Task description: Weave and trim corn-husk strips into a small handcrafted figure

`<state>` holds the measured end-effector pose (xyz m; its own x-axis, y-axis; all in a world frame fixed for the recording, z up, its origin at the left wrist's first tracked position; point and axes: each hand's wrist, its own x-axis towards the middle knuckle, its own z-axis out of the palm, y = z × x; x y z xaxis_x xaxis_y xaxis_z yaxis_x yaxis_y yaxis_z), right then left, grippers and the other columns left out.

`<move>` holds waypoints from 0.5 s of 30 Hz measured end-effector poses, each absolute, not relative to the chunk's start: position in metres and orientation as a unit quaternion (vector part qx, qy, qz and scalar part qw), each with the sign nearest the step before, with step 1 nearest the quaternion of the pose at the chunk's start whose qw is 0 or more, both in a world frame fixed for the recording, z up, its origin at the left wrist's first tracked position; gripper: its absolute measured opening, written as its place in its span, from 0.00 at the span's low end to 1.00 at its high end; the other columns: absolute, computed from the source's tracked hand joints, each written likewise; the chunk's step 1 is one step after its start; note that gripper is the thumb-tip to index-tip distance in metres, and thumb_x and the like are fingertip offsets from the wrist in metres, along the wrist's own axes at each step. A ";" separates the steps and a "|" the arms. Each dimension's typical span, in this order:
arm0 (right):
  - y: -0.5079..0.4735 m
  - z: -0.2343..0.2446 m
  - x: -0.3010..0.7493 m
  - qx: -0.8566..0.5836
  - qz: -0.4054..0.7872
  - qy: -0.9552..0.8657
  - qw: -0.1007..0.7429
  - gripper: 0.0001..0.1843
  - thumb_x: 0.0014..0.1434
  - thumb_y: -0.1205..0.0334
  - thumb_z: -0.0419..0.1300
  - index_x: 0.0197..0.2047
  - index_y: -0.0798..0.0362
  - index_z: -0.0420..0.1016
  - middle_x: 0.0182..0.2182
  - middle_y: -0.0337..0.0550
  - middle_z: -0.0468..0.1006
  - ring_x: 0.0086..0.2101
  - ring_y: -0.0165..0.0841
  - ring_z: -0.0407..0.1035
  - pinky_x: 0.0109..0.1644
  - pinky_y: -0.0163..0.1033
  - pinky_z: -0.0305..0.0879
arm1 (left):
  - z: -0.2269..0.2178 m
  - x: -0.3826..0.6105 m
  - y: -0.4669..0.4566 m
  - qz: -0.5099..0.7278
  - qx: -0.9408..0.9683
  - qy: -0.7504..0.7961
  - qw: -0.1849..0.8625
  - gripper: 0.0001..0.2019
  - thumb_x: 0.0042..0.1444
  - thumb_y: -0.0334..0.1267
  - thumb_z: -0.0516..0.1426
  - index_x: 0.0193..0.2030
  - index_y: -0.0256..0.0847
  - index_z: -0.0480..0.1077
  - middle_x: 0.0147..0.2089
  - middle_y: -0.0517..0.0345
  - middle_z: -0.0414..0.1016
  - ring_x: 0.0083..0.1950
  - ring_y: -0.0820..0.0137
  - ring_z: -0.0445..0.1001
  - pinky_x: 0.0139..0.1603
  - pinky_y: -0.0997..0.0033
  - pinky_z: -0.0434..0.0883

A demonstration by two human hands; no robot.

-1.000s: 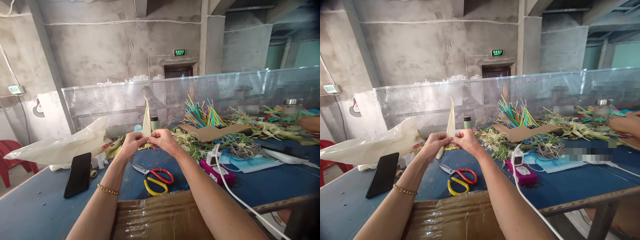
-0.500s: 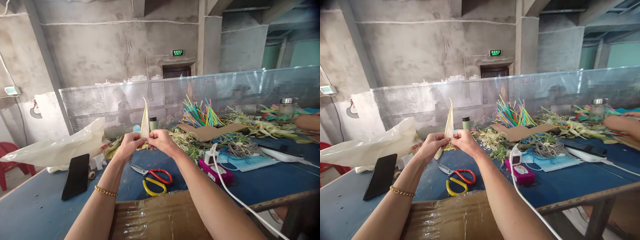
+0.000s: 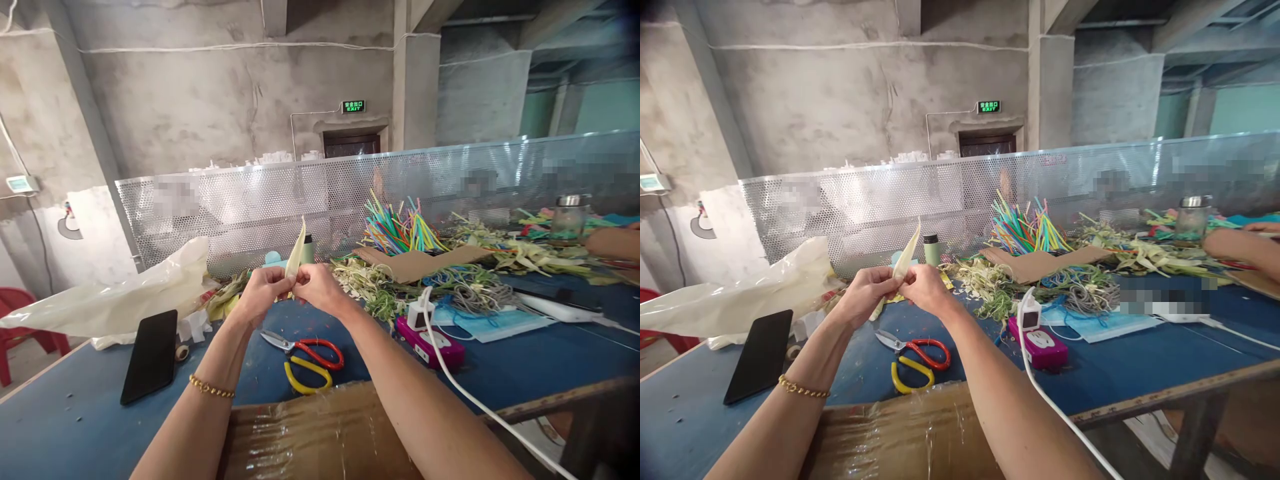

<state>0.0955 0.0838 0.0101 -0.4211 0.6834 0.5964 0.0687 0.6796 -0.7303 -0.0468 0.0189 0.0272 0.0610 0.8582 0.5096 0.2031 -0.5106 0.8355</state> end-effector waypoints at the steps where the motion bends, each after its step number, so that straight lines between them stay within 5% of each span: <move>1: 0.084 0.010 0.096 -0.231 0.329 -0.779 0.481 0.04 0.47 0.67 0.61 0.24 0.54 0.68 0.17 0.36 0.72 0.18 0.28 0.68 0.20 0.31 0.62 | 0.028 -0.046 0.018 0.565 0.661 0.391 0.302 0.11 0.49 0.39 0.61 0.21 0.36 0.68 0.20 0.62 0.63 0.23 0.77 0.59 0.25 0.73 0.54; 10: 0.074 0.021 0.103 -0.187 0.401 -0.763 0.472 0.08 0.51 0.65 0.57 0.35 0.57 0.74 0.29 0.42 0.76 0.27 0.29 0.71 0.23 0.30 0.66 | 0.031 -0.049 0.017 0.581 0.636 0.389 0.326 0.10 0.46 0.37 0.62 0.20 0.37 0.68 0.19 0.62 0.62 0.22 0.78 0.58 0.24 0.73 0.53; 15: 0.069 0.024 0.099 -0.223 0.380 -0.741 0.505 0.06 0.48 0.68 0.56 0.32 0.57 0.72 0.24 0.39 0.74 0.23 0.28 0.69 0.23 0.31 0.64 | 0.029 -0.047 0.018 0.564 0.651 0.417 0.290 0.09 0.47 0.37 0.62 0.22 0.37 0.68 0.20 0.63 0.62 0.22 0.78 0.57 0.23 0.73 0.51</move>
<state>0.0987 0.0687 0.0237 -0.3891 0.7160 0.5795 -0.0532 0.6106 -0.7902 -0.0473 0.0178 0.0285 0.0161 0.8701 0.4926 0.2169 -0.4840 0.8478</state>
